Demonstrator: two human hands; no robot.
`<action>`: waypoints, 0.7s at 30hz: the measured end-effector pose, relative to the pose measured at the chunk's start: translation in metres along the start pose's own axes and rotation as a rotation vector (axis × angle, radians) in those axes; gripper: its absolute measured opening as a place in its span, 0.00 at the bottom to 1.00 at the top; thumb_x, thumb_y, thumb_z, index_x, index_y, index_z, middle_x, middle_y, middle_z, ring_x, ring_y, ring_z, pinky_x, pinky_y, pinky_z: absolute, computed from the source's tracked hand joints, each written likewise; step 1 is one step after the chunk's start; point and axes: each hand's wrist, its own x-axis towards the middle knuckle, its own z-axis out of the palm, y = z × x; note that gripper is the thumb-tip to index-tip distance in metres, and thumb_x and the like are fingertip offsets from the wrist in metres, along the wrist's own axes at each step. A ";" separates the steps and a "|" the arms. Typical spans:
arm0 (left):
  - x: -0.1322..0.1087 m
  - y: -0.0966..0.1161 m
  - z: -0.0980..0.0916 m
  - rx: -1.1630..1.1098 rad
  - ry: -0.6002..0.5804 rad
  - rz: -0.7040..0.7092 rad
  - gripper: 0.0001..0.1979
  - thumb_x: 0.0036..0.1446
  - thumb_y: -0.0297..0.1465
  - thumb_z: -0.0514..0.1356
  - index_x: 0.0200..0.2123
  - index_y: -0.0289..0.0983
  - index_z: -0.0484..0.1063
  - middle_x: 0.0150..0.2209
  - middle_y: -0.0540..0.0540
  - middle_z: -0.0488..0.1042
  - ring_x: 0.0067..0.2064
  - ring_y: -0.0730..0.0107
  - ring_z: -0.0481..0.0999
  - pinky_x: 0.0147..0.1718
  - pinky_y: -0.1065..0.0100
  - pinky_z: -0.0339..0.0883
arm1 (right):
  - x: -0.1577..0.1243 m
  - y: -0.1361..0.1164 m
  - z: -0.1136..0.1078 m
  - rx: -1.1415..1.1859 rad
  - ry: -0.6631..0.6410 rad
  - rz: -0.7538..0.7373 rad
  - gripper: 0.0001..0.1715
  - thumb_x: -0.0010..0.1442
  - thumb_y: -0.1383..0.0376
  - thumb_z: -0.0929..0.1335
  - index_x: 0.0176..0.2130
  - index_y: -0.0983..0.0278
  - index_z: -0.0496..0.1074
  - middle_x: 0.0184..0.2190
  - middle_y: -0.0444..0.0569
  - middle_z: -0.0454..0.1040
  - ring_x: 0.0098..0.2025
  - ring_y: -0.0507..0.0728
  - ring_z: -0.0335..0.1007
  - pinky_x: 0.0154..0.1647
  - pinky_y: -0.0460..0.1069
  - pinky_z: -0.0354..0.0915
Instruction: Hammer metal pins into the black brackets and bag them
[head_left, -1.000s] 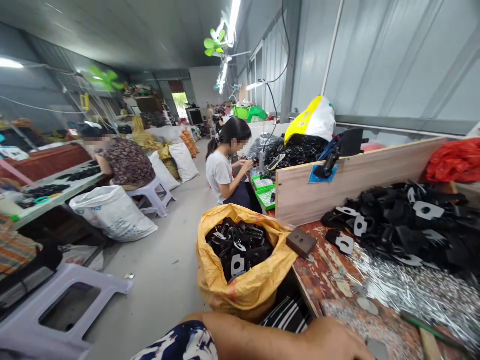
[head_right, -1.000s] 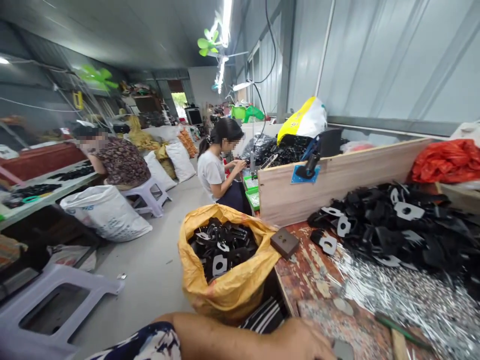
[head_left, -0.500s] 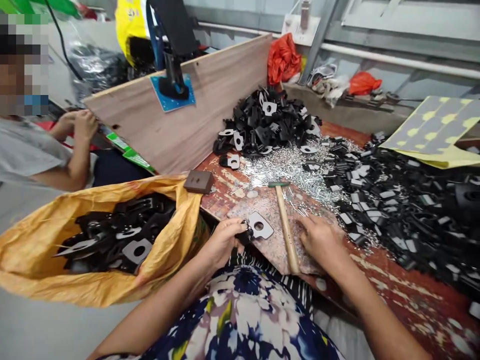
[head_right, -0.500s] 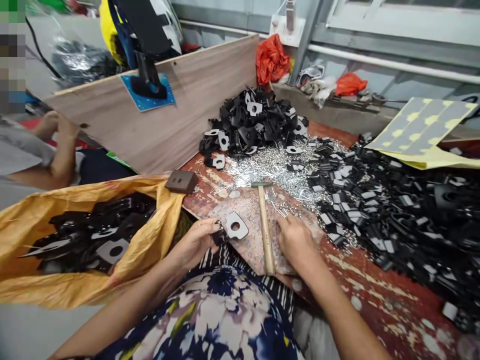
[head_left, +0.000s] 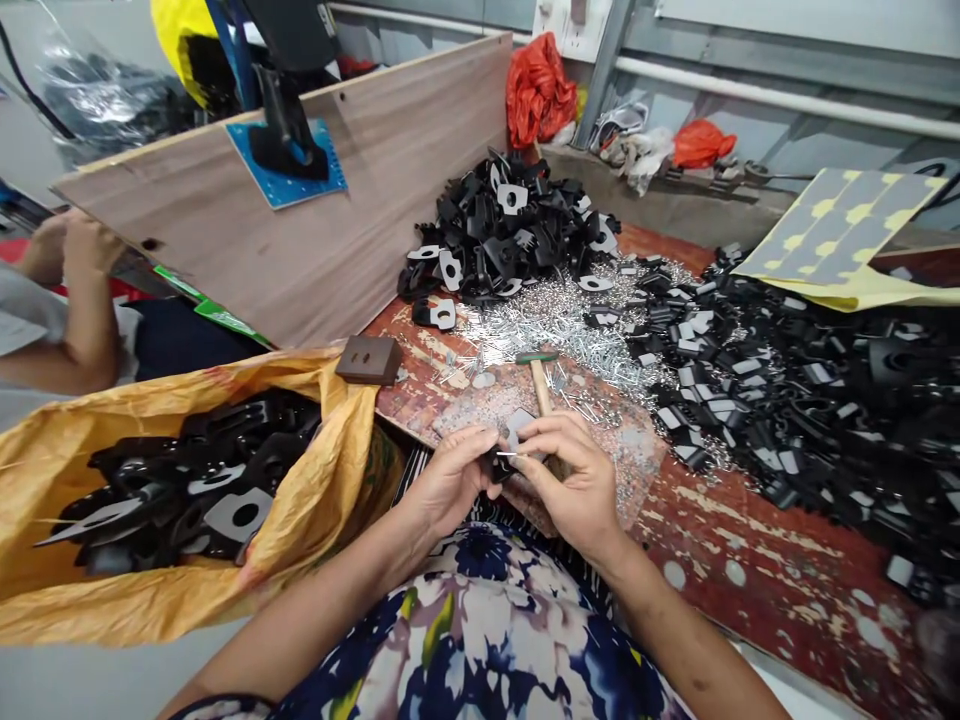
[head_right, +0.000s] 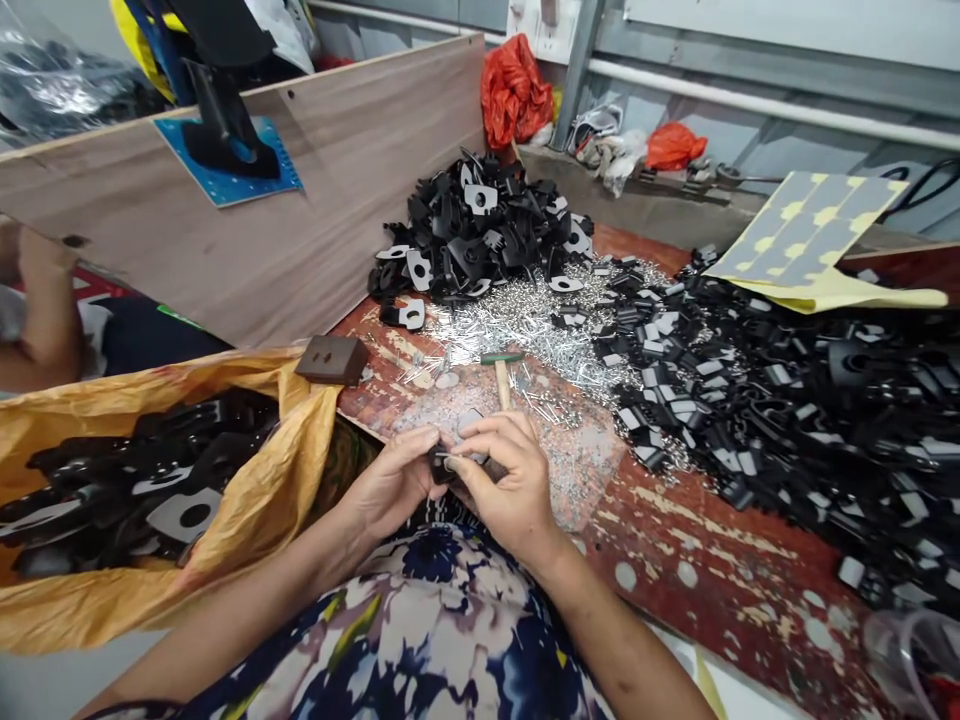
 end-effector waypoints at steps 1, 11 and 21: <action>0.000 -0.001 0.000 -0.006 -0.006 -0.003 0.16 0.47 0.39 0.75 0.29 0.32 0.79 0.26 0.49 0.73 0.24 0.75 0.69 0.17 0.74 0.66 | 0.000 0.002 0.002 -0.005 0.005 -0.006 0.04 0.62 0.64 0.73 0.34 0.56 0.78 0.36 0.44 0.80 0.43 0.59 0.74 0.50 0.59 0.69; -0.002 -0.005 0.001 -0.032 0.036 0.052 0.16 0.48 0.38 0.74 0.28 0.34 0.75 0.25 0.51 0.70 0.24 0.76 0.69 0.21 0.74 0.68 | -0.005 -0.010 0.005 -0.543 -0.177 -0.341 0.12 0.63 0.71 0.67 0.39 0.52 0.74 0.35 0.38 0.82 0.41 0.58 0.76 0.68 0.67 0.50; -0.042 -0.003 -0.032 0.386 0.038 0.187 0.21 0.48 0.37 0.75 0.37 0.39 0.68 0.32 0.53 0.69 0.29 0.76 0.65 0.24 0.77 0.60 | -0.020 0.001 0.008 -0.418 -0.300 -0.363 0.13 0.66 0.72 0.66 0.44 0.54 0.73 0.38 0.42 0.82 0.40 0.57 0.74 0.50 0.57 0.64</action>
